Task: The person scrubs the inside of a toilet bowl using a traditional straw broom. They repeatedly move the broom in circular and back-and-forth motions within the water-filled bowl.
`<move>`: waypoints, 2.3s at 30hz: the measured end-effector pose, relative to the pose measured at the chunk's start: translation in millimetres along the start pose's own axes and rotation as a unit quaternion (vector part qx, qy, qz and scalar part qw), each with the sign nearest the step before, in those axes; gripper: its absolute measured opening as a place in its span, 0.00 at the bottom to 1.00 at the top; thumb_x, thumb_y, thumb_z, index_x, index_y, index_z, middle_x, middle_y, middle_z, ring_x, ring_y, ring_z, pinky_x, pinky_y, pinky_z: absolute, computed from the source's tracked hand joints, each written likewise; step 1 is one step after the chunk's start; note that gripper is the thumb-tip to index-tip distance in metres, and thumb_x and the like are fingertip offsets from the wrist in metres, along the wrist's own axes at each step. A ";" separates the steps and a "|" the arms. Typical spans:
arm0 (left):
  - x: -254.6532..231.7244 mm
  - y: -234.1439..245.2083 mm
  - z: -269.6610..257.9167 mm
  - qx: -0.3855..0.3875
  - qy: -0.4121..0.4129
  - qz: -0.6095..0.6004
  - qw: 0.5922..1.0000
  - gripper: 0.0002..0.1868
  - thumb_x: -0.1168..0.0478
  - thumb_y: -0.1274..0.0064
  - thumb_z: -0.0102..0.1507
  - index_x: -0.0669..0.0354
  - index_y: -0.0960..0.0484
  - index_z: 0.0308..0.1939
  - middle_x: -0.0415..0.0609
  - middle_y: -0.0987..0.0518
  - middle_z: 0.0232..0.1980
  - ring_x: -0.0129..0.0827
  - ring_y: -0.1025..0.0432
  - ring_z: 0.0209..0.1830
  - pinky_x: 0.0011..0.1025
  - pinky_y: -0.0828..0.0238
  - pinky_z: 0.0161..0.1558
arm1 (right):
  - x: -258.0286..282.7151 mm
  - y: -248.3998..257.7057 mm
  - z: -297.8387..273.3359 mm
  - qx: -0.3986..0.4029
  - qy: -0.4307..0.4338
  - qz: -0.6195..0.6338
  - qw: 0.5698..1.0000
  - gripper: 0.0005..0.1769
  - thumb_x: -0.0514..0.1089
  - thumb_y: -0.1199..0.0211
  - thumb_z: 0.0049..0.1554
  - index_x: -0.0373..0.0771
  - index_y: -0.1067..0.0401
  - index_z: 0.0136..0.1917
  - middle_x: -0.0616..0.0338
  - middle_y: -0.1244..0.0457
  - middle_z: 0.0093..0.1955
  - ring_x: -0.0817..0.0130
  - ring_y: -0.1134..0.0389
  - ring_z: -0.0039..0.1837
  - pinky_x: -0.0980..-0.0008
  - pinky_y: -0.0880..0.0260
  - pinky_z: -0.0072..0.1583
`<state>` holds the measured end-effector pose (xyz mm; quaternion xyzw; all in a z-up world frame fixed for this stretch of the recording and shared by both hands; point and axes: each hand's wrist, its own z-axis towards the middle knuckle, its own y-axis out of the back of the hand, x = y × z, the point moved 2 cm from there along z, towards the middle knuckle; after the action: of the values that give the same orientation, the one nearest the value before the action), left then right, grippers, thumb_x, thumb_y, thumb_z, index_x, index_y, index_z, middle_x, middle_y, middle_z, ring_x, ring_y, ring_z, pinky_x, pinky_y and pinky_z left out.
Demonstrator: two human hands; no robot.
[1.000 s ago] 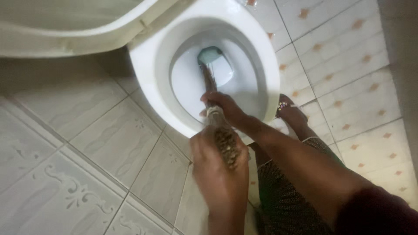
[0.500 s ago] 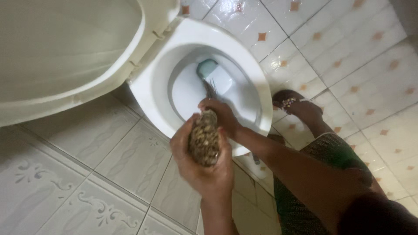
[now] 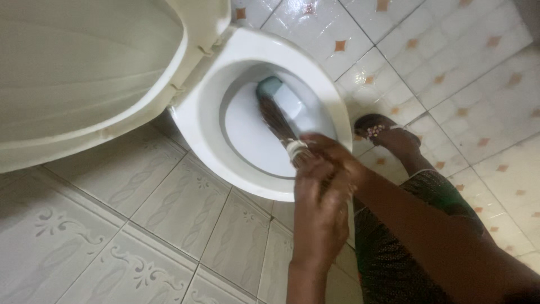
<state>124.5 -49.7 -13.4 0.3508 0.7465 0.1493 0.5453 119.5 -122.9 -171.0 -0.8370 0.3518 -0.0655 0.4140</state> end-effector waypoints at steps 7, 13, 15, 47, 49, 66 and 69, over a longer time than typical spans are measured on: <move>-20.4 -17.7 -22.4 0.131 -0.019 0.007 0.991 0.20 0.75 0.45 0.55 0.60 0.18 0.50 0.54 0.26 0.59 0.51 0.36 0.68 0.47 0.40 0.71 | 8.3 -1.8 -38.2 0.037 0.052 -0.230 0.971 0.31 0.46 0.35 0.58 0.25 0.42 0.66 0.46 0.41 0.60 0.56 0.28 0.55 0.63 0.21 0.55; -31.5 -20.4 -25.8 0.185 -0.040 -0.027 0.981 0.21 0.77 0.47 0.55 0.62 0.19 0.51 0.54 0.25 0.57 0.49 0.35 0.66 0.48 0.43 0.72 | -2.3 22.5 21.6 -0.201 -0.171 -0.471 0.842 0.45 0.43 0.31 0.52 0.35 0.52 0.74 0.41 0.38 0.56 0.55 0.30 0.42 0.62 0.25 0.41; -31.7 -21.2 -29.8 0.226 -0.048 -0.021 0.973 0.19 0.78 0.48 0.56 0.62 0.19 0.50 0.54 0.25 0.56 0.48 0.34 0.66 0.48 0.45 0.73 | -9.1 35.2 25.7 -0.176 -0.165 -0.584 0.775 0.52 0.44 0.28 0.50 0.35 0.59 0.76 0.40 0.36 0.56 0.58 0.30 0.41 0.65 0.25 0.39; -23.0 -14.2 -16.4 0.160 0.060 0.053 0.984 0.38 0.76 0.35 0.45 0.57 0.24 0.59 0.54 0.32 0.70 0.59 0.48 0.77 0.54 0.44 0.74 | 12.9 16.2 20.6 -0.231 -0.155 -0.398 0.874 0.39 0.47 0.31 0.53 0.37 0.45 0.72 0.41 0.34 0.53 0.64 0.31 0.37 0.70 0.30 0.31; -28.8 -8.0 -19.0 0.172 0.066 0.042 0.982 0.35 0.78 0.36 0.47 0.59 0.24 0.59 0.56 0.32 0.69 0.60 0.48 0.77 0.55 0.44 0.74 | 10.9 12.9 22.1 -0.217 -0.176 -0.400 0.873 0.41 0.43 0.32 0.51 0.37 0.46 0.73 0.41 0.35 0.53 0.61 0.31 0.37 0.68 0.28 0.32; -27.2 -17.2 3.5 0.097 0.038 0.054 0.993 0.34 0.81 0.42 0.43 0.70 0.23 0.56 0.67 0.28 0.64 0.62 0.37 0.71 0.55 0.36 0.70 | 16.3 56.0 68.9 -0.154 -0.226 -0.594 0.757 0.19 0.40 0.37 0.53 0.27 0.32 0.54 0.45 0.34 0.39 0.61 0.31 0.32 0.65 0.31 0.31; -12.8 -18.4 18.7 0.073 0.055 0.035 0.995 0.34 0.81 0.40 0.46 0.69 0.24 0.58 0.66 0.27 0.65 0.61 0.36 0.71 0.52 0.37 0.71 | 20.2 61.3 101.3 -0.146 -0.212 -0.628 0.734 0.17 0.41 0.35 0.51 0.26 0.28 0.50 0.48 0.33 0.38 0.63 0.31 0.32 0.65 0.30 0.33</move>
<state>137.1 -74.5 -22.2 0.4068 0.7718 0.1321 0.4705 142.3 -95.5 -285.7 -0.9097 -0.3461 -0.0792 0.2155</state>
